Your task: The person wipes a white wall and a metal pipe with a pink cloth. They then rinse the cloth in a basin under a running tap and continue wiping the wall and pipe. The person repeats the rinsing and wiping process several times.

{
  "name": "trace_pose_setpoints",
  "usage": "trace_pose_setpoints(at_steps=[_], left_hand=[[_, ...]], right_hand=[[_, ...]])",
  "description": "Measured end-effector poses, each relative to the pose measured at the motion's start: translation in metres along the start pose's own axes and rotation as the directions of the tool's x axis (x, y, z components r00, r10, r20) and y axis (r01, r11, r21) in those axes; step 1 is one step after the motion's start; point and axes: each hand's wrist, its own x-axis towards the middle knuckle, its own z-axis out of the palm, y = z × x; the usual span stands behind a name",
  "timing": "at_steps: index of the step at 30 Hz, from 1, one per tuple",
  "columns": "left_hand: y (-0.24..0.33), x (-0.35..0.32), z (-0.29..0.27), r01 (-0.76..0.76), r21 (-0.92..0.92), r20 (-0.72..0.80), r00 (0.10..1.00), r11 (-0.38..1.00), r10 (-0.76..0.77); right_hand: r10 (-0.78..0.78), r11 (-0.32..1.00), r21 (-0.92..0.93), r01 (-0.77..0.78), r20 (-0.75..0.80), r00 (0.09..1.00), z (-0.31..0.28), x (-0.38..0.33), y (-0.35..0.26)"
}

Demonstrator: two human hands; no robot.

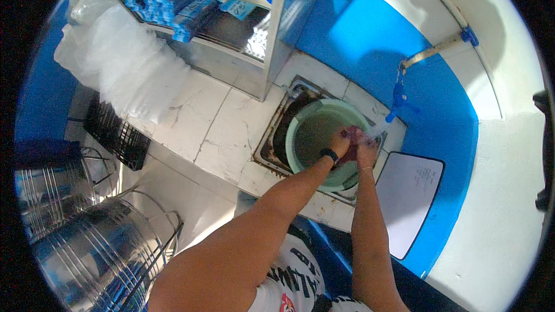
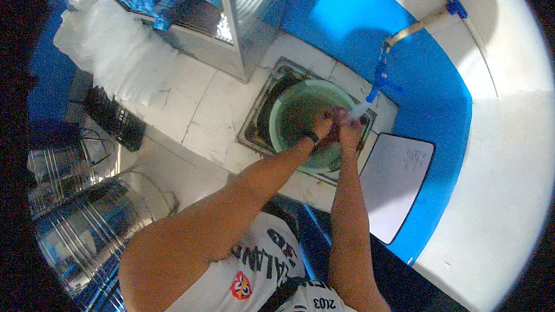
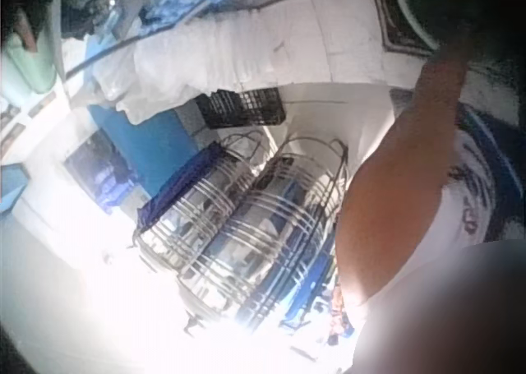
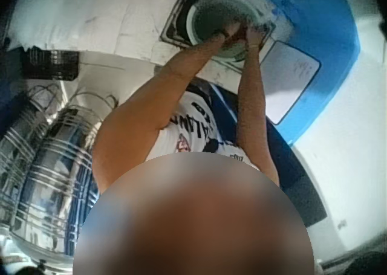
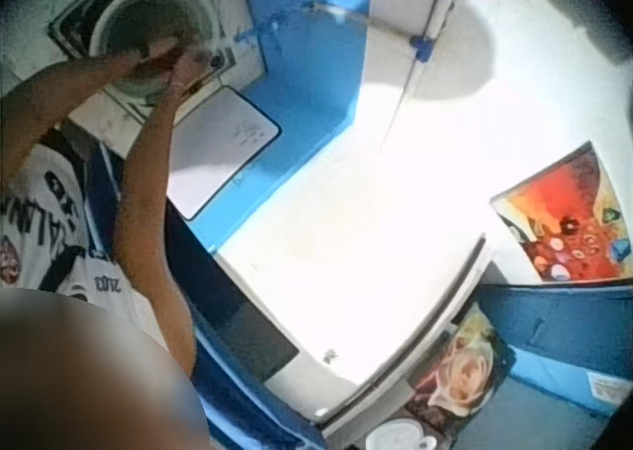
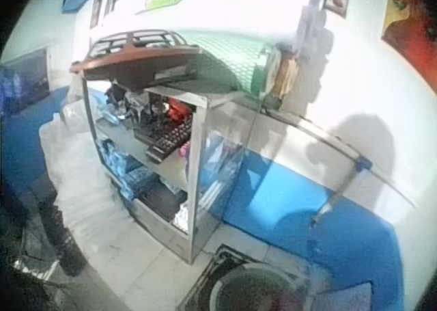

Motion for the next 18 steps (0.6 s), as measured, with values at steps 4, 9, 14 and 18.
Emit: trace_pose_setpoints(at_steps=[4,9,14,18], left_hand=[[0.043,-0.004,-0.038,-0.058,0.108,-0.023,0.998,0.992,0.061],[0.07,-0.015,-0.068,-0.137,0.274,0.159,0.983,0.952,0.096],[0.093,-0.016,-0.071,-0.42,0.326,0.418,0.868,0.847,0.269],[0.12,-0.015,-0.072,-0.506,0.245,0.556,0.772,0.827,0.308]], right_hand=[[-0.135,0.977,-0.145,0.16,0.166,0.977,0.001,0.018,0.039],[-0.134,0.977,-0.119,0.179,0.315,0.94,-0.014,0.013,0.053],[-0.22,0.948,-0.13,0.291,0.397,0.891,-0.044,-0.007,0.031],[-0.346,0.938,0.068,0.34,0.227,0.91,-0.053,-0.012,0.02]])
